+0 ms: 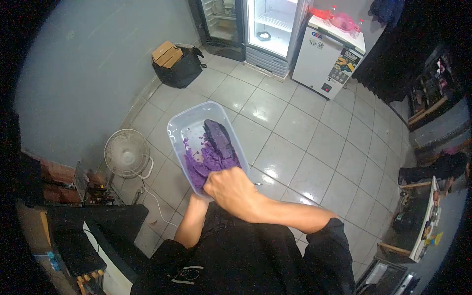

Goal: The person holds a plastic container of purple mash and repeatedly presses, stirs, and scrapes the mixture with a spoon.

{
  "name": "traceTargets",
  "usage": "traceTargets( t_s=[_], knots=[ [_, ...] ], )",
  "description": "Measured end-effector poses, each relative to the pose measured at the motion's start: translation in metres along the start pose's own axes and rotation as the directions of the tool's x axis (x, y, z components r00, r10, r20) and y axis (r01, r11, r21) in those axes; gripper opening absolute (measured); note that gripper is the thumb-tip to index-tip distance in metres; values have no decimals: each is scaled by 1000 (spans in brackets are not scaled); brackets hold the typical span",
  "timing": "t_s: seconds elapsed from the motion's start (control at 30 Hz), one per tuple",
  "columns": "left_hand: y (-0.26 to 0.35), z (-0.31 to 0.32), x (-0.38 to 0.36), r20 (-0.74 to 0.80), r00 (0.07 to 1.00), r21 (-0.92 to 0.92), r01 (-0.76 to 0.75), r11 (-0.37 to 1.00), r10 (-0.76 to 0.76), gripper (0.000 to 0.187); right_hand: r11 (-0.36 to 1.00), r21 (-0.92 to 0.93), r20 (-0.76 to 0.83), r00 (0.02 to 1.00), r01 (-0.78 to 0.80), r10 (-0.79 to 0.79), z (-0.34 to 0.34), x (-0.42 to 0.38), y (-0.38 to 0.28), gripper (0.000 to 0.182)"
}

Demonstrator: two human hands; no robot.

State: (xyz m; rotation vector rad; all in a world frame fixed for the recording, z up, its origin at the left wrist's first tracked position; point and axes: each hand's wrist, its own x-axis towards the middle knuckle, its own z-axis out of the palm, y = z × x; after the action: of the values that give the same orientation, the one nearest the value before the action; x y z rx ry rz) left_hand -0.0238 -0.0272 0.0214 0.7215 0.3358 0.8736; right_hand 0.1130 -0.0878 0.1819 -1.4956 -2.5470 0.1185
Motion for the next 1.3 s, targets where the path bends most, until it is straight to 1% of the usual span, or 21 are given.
traceTargets(
  t_s=[0.03, 0.13, 0.23, 0.33, 0.43, 0.53, 0.63, 0.73, 0.8, 0.93, 0.97, 1.07, 1.1, 1.13, 1.2, 1.23, 1.3],
  knots=[
    [0, 1, -1, 4, 1000, -11, 0, 1000, 0, 61, 1000, 0, 37, 999, 0, 0, -2, -3, 0, 13],
    [7, 0, 5, 22, 1000, -41, 4, 999, -3, 60, 998, 57, 41, 999, -37, 35, -10, -10, 9, 12],
    [11, 1, 5, 36, 999, -68, -12, 998, 14, 58, 987, 20, 85, 984, -161, 158, -33, -14, 10, 13],
    [14, 4, 12, 59, 998, -96, -12, 995, 18, 56, 982, 53, 140, 975, -182, 173, -56, -19, 10, 16],
    [16, 5, 9, 86, 996, -124, -8, 992, 19, 55, 986, 105, 174, 978, -134, 114, -55, -19, 5, 15],
    [16, 11, 13, 110, 994, -152, -11, 988, 28, 53, 980, 175, 211, 976, -91, 53, -46, -13, 15, 12],
    [19, 13, 13, 132, 990, -176, -16, 984, 40, 52, 983, 145, 173, 981, -114, 89, -22, -1, 10, 10],
    [20, 17, 11, 162, 986, -202, -4, 979, 37, 50, 986, 113, 108, 988, -119, 107, -11, 5, 14, 9],
    [23, 17, 9, 176, 984, -216, -3, 976, 42, 49, 989, 106, 108, 990, -103, 92, -10, 6, 18, 7],
    [27, 21, 8, 192, 979, -243, -18, 970, 66, 47, 990, 115, 145, 987, -84, 67, -29, 7, 31, 6],
    [28, 22, 9, 196, 978, -251, -20, 968, 72, 47, 985, 134, 147, 986, -104, 84, -34, 6, 33, 11],
    [30, 25, 9, 223, 971, -277, -18, 961, 83, 45, 984, 161, 162, 985, -78, 52, -57, 4, 37, 14],
    [29, 27, 10, 232, 969, -285, -16, 958, 85, 45, 985, 161, 209, 978, -62, 27, -59, 2, 39, 12],
    [29, 28, 10, 242, 966, -293, -14, 956, 89, 45, 988, 148, 199, 980, -36, 6, -58, 1, 37, 11],
    [31, 32, 11, 249, 964, -316, -9, 949, 92, 45, 992, 123, 180, 983, 9, -31, -49, 0, 30, 9],
    [32, 32, 11, 252, 963, -328, -6, 945, 93, 46, 994, 106, 198, 980, -14, -7, -39, 3, 26, 6],
    [30, 33, 14, 254, 960, -500, 21, 866, 123, 67, 996, 72, 188, 981, -53, 39, -27, 9, 19, 6]
  ],
)
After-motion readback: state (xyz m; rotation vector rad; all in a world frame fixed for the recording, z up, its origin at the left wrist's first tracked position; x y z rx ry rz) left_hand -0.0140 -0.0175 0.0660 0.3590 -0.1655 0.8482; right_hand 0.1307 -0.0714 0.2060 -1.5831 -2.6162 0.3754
